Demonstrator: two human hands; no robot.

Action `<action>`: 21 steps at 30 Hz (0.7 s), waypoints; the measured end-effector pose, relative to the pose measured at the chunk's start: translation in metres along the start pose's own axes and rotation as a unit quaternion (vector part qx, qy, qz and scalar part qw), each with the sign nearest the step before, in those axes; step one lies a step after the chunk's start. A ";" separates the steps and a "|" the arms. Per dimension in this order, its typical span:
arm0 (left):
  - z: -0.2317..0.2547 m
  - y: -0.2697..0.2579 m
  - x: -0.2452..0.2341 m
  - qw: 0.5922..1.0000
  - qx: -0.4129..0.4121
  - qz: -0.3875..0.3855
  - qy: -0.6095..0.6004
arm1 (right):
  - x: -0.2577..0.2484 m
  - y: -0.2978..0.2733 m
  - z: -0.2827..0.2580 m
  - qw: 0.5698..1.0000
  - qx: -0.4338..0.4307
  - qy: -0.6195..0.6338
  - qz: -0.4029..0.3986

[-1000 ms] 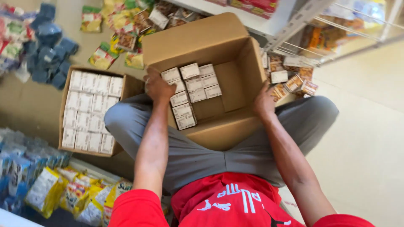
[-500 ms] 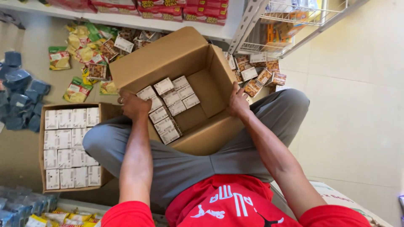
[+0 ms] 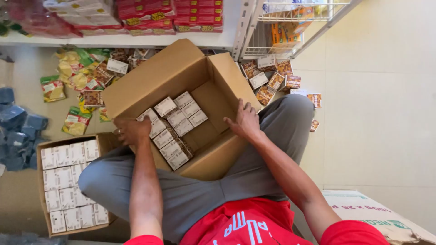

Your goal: Packing small individual product boxes into a larger cardboard shipping box.

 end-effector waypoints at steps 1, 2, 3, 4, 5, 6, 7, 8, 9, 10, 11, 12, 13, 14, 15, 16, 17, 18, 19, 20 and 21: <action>0.001 0.003 0.004 1.000 -0.018 -0.001 -0.001 | -0.004 -0.003 0.001 0.999 -0.013 0.032 0.008; 0.001 0.009 0.007 0.999 -0.036 0.000 -0.003 | -0.006 -0.005 0.000 0.997 -0.028 0.066 0.017; 0.010 0.000 0.001 0.999 -0.034 0.001 0.000 | -0.019 -0.016 0.001 0.997 -0.026 0.069 0.016; 0.020 -0.008 -0.006 1.000 -0.005 0.006 0.001 | -0.037 -0.026 -0.003 0.977 -0.097 0.171 0.079; 0.030 -0.016 -0.013 1.000 0.023 0.012 0.002 | -0.055 -0.038 -0.006 0.938 -0.166 0.270 0.141; 0.032 -0.019 -0.006 1.000 0.023 0.013 0.006 | -0.071 -0.050 -0.002 0.938 -0.165 0.273 0.138; 0.038 -0.022 -0.001 0.993 0.110 0.034 -0.039 | -0.091 -0.063 0.000 0.924 -0.202 0.269 0.185; 0.044 -0.028 0.005 0.976 0.195 0.052 -0.084 | -0.111 -0.077 0.004 0.907 -0.237 0.262 0.229; 0.049 -0.036 0.008 0.976 0.194 0.050 -0.079 | -0.114 -0.084 0.015 0.908 -0.234 0.264 0.226; 0.058 -0.046 0.010 0.955 0.271 0.048 -0.115 | -0.117 -0.090 0.028 0.904 -0.219 0.287 0.228; 0.067 -0.057 0.012 0.925 0.345 0.045 -0.150 | -0.120 -0.096 0.041 0.900 -0.204 0.309 0.231; 0.078 -0.066 0.012 0.925 0.344 0.047 -0.151 | -0.120 -0.095 0.051 0.899 -0.206 0.309 0.231; 0.090 -0.075 0.014 0.919 0.373 0.017 -0.130 | -0.121 -0.096 0.060 0.898 -0.219 0.277 0.263; 0.099 -0.086 0.014 0.911 0.399 -0.013 -0.106 | -0.122 -0.099 0.069 0.895 -0.231 0.246 0.292; 0.108 -0.092 0.018 0.912 0.397 -0.012 -0.105 | -0.117 -0.095 0.080 0.895 -0.233 0.247 0.290; 0.118 -0.100 0.023 0.900 0.420 -0.026 -0.116 | -0.113 -0.089 0.094 0.901 -0.201 0.230 0.309; 0.129 -0.107 0.028 0.886 0.444 -0.041 -0.126 | -0.109 -0.083 0.107 0.905 -0.169 0.212 0.328; 0.144 -0.114 0.028 0.888 0.442 -0.039 -0.125 | -0.098 -0.076 0.122 0.904 -0.172 0.213 0.327; 0.158 -0.121 0.030 0.887 0.445 -0.080 -0.093 | -0.087 -0.069 0.140 0.900 -0.137 0.278 0.307; 0.175 -0.129 0.032 0.884 0.447 -0.121 -0.060 | -0.076 -0.060 0.157 0.890 -0.102 0.342 0.285; 0.182 -0.135 0.044 0.886 0.445 -0.118 -0.060 | -0.061 -0.051 0.173 0.889 -0.105 0.343 0.284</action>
Point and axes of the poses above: each hand's wrist, its own y-axis towards the middle knuckle, its own x-axis out of the palm, z = x × y, the point moved 3 cm from there along y, towards the middle knuckle, and after that the axes turned 4 degrees about z, right-handed, at the moved point
